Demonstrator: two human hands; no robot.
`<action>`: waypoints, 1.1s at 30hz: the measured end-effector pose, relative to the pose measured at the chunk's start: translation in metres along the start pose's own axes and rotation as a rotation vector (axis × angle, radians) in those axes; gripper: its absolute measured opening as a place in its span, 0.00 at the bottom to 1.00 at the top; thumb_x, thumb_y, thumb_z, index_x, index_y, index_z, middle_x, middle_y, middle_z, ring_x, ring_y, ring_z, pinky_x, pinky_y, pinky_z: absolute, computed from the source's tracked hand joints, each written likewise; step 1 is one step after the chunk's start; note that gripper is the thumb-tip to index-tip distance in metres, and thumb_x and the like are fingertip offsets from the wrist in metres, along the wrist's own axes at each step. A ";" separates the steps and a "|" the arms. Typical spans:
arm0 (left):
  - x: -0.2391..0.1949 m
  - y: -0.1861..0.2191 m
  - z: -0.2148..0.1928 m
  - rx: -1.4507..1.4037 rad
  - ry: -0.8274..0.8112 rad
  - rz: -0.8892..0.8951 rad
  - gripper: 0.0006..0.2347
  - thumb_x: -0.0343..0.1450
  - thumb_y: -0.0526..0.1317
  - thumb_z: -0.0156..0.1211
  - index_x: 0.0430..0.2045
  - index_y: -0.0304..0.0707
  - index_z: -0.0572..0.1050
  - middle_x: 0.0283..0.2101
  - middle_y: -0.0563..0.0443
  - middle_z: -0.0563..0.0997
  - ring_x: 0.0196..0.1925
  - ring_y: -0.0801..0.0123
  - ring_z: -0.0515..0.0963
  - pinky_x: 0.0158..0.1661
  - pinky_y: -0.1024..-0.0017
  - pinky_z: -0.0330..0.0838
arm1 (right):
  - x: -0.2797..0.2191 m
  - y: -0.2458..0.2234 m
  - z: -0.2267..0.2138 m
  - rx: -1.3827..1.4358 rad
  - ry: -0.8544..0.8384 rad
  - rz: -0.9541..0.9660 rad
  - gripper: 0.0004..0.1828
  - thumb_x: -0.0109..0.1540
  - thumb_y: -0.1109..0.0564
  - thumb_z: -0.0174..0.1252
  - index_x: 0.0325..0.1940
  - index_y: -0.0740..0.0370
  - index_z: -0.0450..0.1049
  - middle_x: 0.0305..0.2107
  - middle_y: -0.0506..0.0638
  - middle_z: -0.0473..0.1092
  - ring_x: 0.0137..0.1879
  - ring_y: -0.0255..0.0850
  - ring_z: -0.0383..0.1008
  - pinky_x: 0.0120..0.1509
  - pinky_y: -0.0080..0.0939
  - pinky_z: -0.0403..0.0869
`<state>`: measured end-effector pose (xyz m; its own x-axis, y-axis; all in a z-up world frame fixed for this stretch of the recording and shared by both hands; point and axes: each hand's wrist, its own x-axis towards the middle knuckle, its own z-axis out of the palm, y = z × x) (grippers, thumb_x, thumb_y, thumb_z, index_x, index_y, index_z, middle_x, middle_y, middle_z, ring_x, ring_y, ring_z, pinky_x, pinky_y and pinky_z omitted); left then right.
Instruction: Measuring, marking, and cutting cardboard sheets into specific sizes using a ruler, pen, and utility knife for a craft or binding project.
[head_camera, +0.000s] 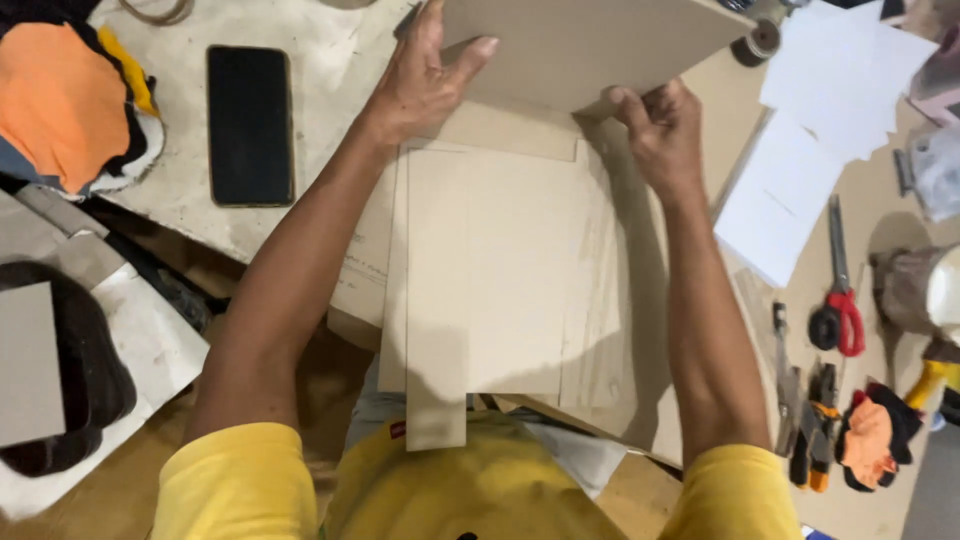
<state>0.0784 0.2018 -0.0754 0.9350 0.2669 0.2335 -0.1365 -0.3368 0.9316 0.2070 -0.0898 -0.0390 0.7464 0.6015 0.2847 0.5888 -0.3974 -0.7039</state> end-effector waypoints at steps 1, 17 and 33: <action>0.010 -0.010 0.001 0.094 0.085 0.111 0.35 0.80 0.52 0.58 0.71 0.27 0.47 0.73 0.29 0.59 0.76 0.43 0.61 0.73 0.61 0.55 | 0.007 0.018 0.005 0.080 0.043 0.001 0.09 0.71 0.58 0.64 0.36 0.59 0.76 0.30 0.44 0.73 0.36 0.31 0.70 0.36 0.35 0.67; -0.075 0.120 0.011 -0.213 -0.012 0.023 0.31 0.76 0.39 0.67 0.71 0.44 0.53 0.77 0.48 0.60 0.80 0.51 0.60 0.75 0.46 0.48 | -0.097 -0.074 -0.074 0.764 -0.219 0.383 0.06 0.67 0.61 0.61 0.48 0.59 0.74 0.45 0.45 0.77 0.45 0.32 0.77 0.50 0.32 0.80; -0.121 0.130 0.047 -0.243 0.048 -0.054 0.35 0.72 0.40 0.72 0.69 0.37 0.53 0.76 0.35 0.56 0.79 0.46 0.59 0.74 0.48 0.56 | -0.164 -0.081 -0.091 0.500 -0.155 0.584 0.08 0.67 0.56 0.56 0.41 0.54 0.62 0.16 0.34 0.46 0.12 0.25 0.41 0.08 0.29 0.41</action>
<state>-0.0366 0.0833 0.0043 0.9270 0.3235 0.1896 -0.1673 -0.0956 0.9813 0.0651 -0.2189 0.0309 0.8185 0.4956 -0.2905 -0.1230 -0.3428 -0.9313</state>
